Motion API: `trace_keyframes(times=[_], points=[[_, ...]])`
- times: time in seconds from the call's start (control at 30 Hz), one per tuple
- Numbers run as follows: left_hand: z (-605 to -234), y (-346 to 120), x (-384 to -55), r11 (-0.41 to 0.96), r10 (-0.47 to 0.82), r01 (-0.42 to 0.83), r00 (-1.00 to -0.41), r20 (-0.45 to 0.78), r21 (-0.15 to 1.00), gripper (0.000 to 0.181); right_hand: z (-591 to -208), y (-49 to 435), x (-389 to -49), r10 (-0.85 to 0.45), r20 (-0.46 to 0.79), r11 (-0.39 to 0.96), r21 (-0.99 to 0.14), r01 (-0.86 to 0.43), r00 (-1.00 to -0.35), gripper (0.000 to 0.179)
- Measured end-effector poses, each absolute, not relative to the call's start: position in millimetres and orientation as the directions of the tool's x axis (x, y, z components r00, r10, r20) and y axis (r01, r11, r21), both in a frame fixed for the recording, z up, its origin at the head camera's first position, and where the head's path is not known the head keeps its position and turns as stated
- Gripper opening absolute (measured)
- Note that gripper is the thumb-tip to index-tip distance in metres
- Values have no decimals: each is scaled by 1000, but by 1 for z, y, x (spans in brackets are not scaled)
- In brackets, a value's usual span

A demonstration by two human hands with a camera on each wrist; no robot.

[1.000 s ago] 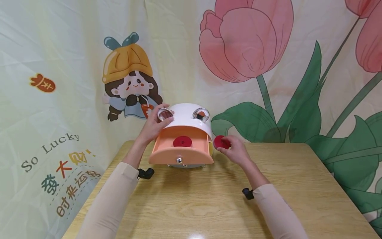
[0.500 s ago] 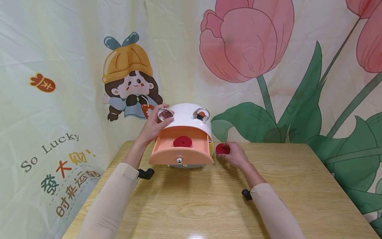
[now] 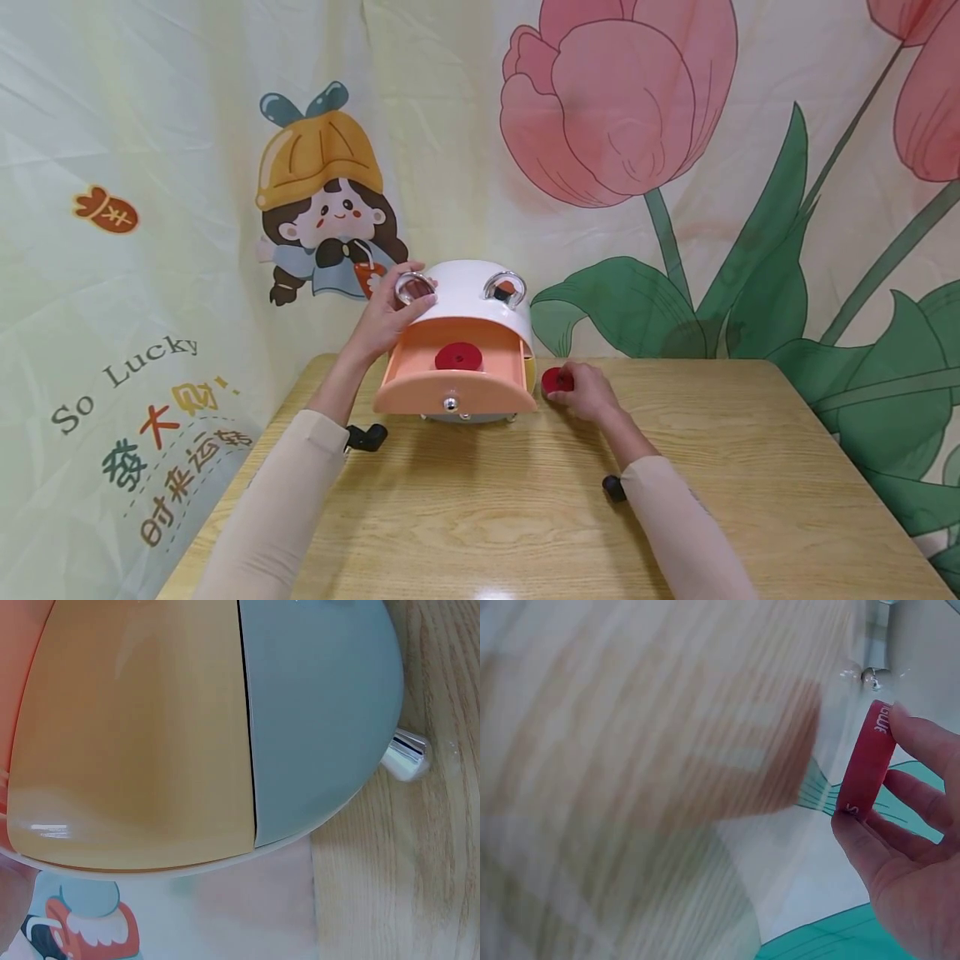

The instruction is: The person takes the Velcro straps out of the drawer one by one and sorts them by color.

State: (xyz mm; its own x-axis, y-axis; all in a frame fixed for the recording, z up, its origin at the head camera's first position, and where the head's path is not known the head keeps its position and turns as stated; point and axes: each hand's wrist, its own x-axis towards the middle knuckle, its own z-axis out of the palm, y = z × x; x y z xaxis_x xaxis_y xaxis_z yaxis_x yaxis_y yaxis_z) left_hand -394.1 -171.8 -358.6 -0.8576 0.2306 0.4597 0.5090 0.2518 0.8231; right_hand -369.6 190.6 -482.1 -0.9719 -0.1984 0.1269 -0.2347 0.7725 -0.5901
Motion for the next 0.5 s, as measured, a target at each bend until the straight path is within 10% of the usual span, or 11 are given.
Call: trace_keyframes(times=[0.5], points=[[-360,-172,-396,242,226,511,-856,464,825,53,-489,186,-370,-214,116,810,-533,-242,-970,37]])
